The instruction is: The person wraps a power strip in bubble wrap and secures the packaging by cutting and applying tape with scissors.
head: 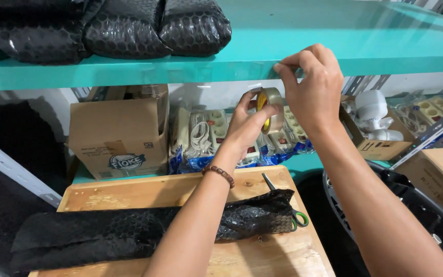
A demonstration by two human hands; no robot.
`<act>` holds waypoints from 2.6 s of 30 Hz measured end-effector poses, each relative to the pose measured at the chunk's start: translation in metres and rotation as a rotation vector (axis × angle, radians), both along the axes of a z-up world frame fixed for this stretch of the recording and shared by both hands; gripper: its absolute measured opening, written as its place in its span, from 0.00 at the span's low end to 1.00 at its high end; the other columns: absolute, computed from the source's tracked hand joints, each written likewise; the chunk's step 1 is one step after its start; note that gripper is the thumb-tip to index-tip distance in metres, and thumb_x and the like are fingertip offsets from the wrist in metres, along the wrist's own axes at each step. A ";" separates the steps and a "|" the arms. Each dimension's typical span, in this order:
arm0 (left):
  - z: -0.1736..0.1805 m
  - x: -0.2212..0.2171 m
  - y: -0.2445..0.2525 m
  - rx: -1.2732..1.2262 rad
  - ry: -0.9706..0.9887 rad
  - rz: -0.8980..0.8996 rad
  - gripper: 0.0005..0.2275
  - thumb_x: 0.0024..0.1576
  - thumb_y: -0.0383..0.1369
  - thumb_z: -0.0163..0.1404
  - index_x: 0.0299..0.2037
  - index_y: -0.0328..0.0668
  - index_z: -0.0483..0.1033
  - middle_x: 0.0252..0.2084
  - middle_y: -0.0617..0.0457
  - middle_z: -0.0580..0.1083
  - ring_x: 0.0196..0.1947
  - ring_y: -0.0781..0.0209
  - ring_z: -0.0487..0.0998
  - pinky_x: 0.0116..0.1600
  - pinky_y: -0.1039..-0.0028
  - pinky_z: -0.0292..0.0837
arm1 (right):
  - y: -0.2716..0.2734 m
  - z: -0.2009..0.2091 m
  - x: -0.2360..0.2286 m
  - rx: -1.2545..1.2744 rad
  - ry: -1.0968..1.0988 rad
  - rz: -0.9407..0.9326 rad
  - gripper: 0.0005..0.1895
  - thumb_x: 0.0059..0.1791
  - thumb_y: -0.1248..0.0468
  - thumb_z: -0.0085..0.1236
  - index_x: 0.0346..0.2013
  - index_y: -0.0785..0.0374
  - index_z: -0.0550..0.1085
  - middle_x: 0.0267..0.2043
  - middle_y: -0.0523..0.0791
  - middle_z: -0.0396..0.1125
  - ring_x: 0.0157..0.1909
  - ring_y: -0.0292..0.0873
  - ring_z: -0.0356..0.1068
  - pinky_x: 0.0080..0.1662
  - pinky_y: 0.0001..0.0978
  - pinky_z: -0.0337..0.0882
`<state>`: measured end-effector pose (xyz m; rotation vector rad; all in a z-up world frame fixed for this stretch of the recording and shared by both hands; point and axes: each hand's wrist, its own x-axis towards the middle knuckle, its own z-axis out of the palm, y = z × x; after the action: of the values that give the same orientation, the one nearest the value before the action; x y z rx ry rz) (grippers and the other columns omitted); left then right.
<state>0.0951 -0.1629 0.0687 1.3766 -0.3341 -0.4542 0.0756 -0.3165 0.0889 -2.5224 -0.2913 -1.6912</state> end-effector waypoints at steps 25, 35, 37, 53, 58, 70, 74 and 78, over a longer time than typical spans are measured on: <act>-0.066 -0.007 0.082 0.023 -0.289 -0.021 0.38 0.53 0.46 0.57 0.72 0.37 0.59 0.69 0.22 0.59 0.65 0.23 0.65 0.65 0.41 0.65 | 0.031 -0.071 -0.018 0.132 -0.068 -0.019 0.19 0.48 0.57 0.77 0.33 0.55 0.69 0.31 0.41 0.57 0.35 0.50 0.64 0.43 0.41 0.65; -0.111 -0.031 0.214 0.771 -0.468 -0.054 0.22 0.60 0.48 0.48 0.60 0.52 0.76 0.57 0.42 0.77 0.60 0.39 0.75 0.66 0.53 0.66 | 0.139 -0.110 -0.077 0.103 0.741 0.415 0.07 0.48 0.58 0.61 0.38 0.56 0.77 0.35 0.48 0.71 0.43 0.57 0.73 0.50 0.48 0.70; -0.116 -0.038 0.233 0.893 -0.507 -0.041 0.22 0.60 0.51 0.46 0.61 0.55 0.75 0.59 0.44 0.76 0.61 0.39 0.73 0.68 0.52 0.63 | 0.151 -0.117 -0.083 0.083 0.822 0.462 0.08 0.52 0.58 0.57 0.41 0.57 0.78 0.39 0.51 0.73 0.46 0.60 0.73 0.52 0.51 0.71; -0.200 -0.062 0.297 1.199 -0.997 0.232 0.29 0.63 0.59 0.36 0.66 0.52 0.63 0.53 0.51 0.69 0.63 0.50 0.66 0.73 0.48 0.45 | 0.173 -0.149 -0.137 -0.039 1.023 0.262 0.25 0.52 0.49 0.57 0.62 0.53 0.71 0.65 0.48 0.66 0.66 0.57 0.65 0.65 0.56 0.62; -0.197 -0.072 0.302 1.216 -0.979 0.221 0.29 0.63 0.60 0.35 0.66 0.53 0.62 0.54 0.51 0.68 0.65 0.50 0.64 0.75 0.44 0.40 | 0.173 -0.142 -0.145 -0.145 1.163 0.129 0.48 0.42 0.50 0.70 0.72 0.51 0.57 0.72 0.47 0.58 0.72 0.56 0.57 0.70 0.58 0.55; -0.114 -0.127 0.234 0.895 -0.855 -0.114 0.36 0.55 0.56 0.51 0.72 0.47 0.60 0.72 0.39 0.60 0.74 0.34 0.52 0.72 0.34 0.38 | 0.156 -0.181 -0.145 -0.207 1.004 -0.001 0.32 0.44 0.61 0.56 0.64 0.48 0.65 0.55 0.42 0.73 0.58 0.47 0.72 0.60 0.41 0.67; -0.126 -0.124 0.220 0.865 -0.793 -0.163 0.34 0.54 0.55 0.53 0.70 0.52 0.63 0.72 0.47 0.63 0.75 0.38 0.51 0.75 0.40 0.28 | 0.161 -0.161 -0.150 -0.132 1.081 -0.006 0.32 0.46 0.57 0.59 0.65 0.47 0.66 0.57 0.43 0.72 0.63 0.49 0.68 0.68 0.50 0.57; -0.137 -0.118 0.216 0.800 -0.766 -0.090 0.29 0.58 0.53 0.50 0.68 0.52 0.68 0.69 0.48 0.67 0.74 0.37 0.52 0.76 0.42 0.28 | 0.162 -0.130 -0.163 -0.052 1.169 -0.187 0.44 0.41 0.60 0.64 0.71 0.43 0.58 0.70 0.40 0.61 0.75 0.51 0.52 0.73 0.63 0.40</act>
<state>-0.0229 0.0535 -0.0682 2.3107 -0.9052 -0.0973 -0.0878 -0.1544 -0.0414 -3.0988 0.0157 -0.0180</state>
